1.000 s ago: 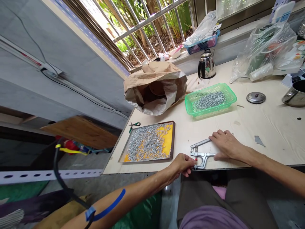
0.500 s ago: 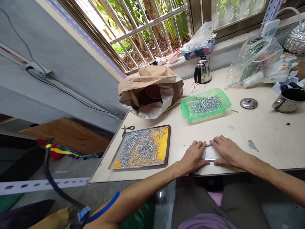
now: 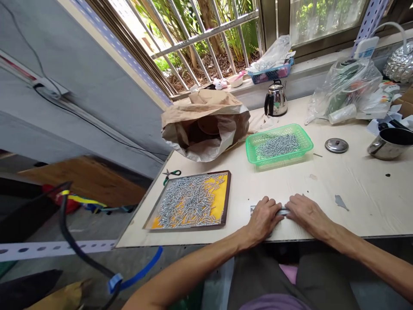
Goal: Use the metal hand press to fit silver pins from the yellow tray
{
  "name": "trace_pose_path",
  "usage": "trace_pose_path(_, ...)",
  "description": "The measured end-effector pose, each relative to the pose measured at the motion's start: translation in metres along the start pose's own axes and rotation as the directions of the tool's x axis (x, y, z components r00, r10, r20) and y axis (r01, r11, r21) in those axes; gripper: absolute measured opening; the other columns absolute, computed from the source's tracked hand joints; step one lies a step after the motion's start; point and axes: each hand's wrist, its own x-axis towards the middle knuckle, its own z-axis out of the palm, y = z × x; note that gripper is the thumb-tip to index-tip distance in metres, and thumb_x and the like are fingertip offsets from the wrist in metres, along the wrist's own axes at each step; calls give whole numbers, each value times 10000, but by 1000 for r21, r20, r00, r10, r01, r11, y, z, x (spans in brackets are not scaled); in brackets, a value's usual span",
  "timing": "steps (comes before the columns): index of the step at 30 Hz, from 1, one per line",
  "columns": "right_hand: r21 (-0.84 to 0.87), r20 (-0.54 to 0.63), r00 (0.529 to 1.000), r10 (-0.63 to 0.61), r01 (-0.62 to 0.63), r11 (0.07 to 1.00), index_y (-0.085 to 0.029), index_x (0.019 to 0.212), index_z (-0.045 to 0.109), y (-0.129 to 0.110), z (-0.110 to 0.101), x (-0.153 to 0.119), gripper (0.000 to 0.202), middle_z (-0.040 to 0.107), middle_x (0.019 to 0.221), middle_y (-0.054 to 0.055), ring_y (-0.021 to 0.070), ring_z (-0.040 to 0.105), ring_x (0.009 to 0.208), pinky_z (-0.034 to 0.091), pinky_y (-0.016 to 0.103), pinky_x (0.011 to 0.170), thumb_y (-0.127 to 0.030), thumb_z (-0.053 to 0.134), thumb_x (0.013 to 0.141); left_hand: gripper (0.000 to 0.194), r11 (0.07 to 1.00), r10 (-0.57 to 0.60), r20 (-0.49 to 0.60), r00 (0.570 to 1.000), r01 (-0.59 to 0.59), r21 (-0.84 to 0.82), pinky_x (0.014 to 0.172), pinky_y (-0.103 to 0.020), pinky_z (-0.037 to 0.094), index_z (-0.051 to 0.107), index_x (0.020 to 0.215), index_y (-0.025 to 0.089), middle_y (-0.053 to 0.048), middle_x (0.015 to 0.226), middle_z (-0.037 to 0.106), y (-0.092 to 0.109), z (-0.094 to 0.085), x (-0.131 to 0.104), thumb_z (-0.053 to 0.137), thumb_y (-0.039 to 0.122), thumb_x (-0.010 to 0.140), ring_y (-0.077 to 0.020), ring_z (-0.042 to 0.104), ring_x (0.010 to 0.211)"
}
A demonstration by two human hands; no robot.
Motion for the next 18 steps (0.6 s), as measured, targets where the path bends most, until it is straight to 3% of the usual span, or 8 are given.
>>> trace_pose_path(4, 40, 7, 1000, 8, -9, 999, -147, 1097, 581, 21, -1, 0, 433, 611, 948, 98, 238, 538, 852, 436, 352, 752, -360, 704, 741, 350, 1000, -7, -128, 992, 8, 8, 952, -462, 450, 463, 1219, 159, -152, 1262, 532, 11, 13, -11, 523, 277, 894, -277, 484, 1188)
trace_pose_path(6, 62, 35, 999, -20, 17, 998, -156, 1088, 592, 33, -1, 4, 375, 619, 941, 101, 235, 550, 843, 436, 363, 762, -410, 613, 812, 379, 999, 37, -186, 982, -36, 7, 1019, -484, 405, 430, 1266, 141, -183, 1353, 469, 21, 25, -20, 488, 256, 909, -292, 399, 1302)
trace_pose_path(8, 59, 66, 997, -25, 21, 998, -174, 1010, 625, 42, -2, 12, 229, 630, 908, 87, 211, 562, 821, 425, 341, 756, -314, 485, 896, 395, 997, 74, -202, 976, -80, -21, 1049, -488, 381, 427, 1279, 146, -176, 1353, 483, 32, 35, -29, 483, 294, 917, -291, 384, 1323)
trace_pose_path(10, 1, 85, 996, 14, -14, 1000, -177, 894, 645, 44, -7, 22, 213, 636, 869, 74, 192, 564, 799, 407, 314, 735, -208, 435, 906, 394, 994, 70, -199, 978, -86, -71, 1069, -496, 356, 459, 1254, 167, -150, 1305, 538, 41, 40, -33, 494, 362, 913, -283, 431, 1291)
trace_pose_path(15, -155, 60, 990, 124, -113, 981, -171, 834, 654, 21, -22, 53, 172, 644, 874, 77, 203, 556, 838, 364, 323, 733, -139, 489, 872, 425, 986, 29, -204, 979, -62, -156, 1087, -516, 319, 498, 1208, 153, -138, 1236, 586, 46, 32, -30, 516, 437, 891, -280, 474, 1244)
trace_pose_path(18, -116, 103, 994, -21, 33, 993, -214, 884, 672, -13, -23, 66, 166, 648, 905, 50, 188, 546, 856, 357, 310, 729, -130, 531, 855, 479, 979, 90, -250, 964, -132, -156, 1067, -486, 353, 482, 1237, 120, -161, 1241, 576, 46, 30, -34, 509, 450, 891, -290, 462, 1248)
